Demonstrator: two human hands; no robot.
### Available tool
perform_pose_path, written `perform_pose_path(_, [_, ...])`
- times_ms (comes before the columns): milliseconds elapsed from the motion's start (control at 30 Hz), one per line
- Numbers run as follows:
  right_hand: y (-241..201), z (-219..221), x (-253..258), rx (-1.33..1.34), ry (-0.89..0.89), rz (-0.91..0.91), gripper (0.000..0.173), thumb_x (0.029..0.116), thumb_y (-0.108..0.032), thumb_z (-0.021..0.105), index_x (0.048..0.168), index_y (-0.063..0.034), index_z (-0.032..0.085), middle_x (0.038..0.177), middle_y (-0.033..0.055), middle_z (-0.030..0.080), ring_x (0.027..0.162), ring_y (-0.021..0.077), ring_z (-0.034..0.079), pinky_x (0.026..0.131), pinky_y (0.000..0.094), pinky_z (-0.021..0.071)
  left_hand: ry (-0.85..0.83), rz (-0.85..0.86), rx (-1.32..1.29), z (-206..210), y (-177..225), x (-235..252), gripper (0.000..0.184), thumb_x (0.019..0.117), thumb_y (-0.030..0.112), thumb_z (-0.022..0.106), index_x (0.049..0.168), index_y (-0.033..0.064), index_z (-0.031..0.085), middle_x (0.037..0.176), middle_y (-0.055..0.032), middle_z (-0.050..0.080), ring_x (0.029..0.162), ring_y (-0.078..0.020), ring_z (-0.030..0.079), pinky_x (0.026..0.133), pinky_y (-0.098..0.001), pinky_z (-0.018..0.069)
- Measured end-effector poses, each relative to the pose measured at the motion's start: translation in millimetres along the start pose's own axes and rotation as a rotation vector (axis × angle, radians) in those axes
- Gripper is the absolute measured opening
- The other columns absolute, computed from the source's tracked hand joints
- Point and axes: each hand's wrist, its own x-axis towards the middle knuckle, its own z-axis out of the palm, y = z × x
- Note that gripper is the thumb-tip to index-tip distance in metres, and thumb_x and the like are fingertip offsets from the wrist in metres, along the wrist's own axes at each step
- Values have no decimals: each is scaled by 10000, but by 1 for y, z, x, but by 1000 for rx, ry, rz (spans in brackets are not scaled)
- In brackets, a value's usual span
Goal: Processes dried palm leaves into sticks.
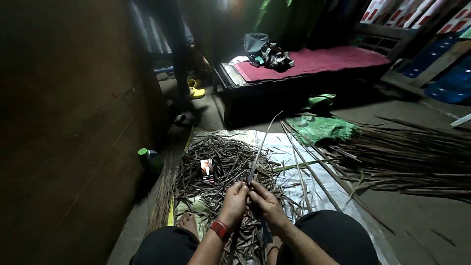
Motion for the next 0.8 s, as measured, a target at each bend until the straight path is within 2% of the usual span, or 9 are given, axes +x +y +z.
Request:
perform_pose_path(67, [-1,-10,1,-26,-72,-13,413,1035,-58,428,1435,44,436,938,-25,665,699,17,616,637,196,536,-5,-41,-9,-1,2,-2,206,1113,85,366,1035,11,542,655,34,450,514,-39,460,506,-184,435])
perform_pose_path(133, [-2,-13,1,-30,-65,-17,396,1017,-36,469,1405,41,478,969,-9,682,680,18,610,613,193,530,-20,-52,4,-2,0,-4,220,1117,97,361,1097,-5,555,685,27,459,525,-41,461,510,-187,435])
perform_pose_path(300, [2,-15,2,46,-22,51,402,1012,-13,468,1411,20,485,872,-9,670,600,34,585,543,199,510,-47,-29,11,-3,-7,-2,224,1119,108,357,1074,6,551,692,31,443,524,-38,432,502,-186,407])
perform_pose_path(467, [0,-18,11,78,57,72,399,1026,2,477,1425,10,483,876,13,670,592,44,582,529,204,507,-73,-17,44,-1,-9,-2,224,1117,111,364,1032,15,549,716,27,450,535,-40,427,510,-190,399])
perform_pose_path(667, [-6,-27,20,109,79,129,452,1039,12,454,1488,-28,425,832,19,645,576,65,577,514,219,501,-84,-21,63,-2,-10,-5,228,1116,110,370,1039,9,558,720,25,457,534,-37,424,510,-187,397])
perform_pose_path(800, [-13,-38,28,136,71,173,447,1064,-19,424,1507,-70,391,792,12,603,559,70,558,498,222,484,-114,-23,90,-3,-13,-5,229,1113,121,377,986,35,548,699,32,438,526,-47,420,509,-201,401])
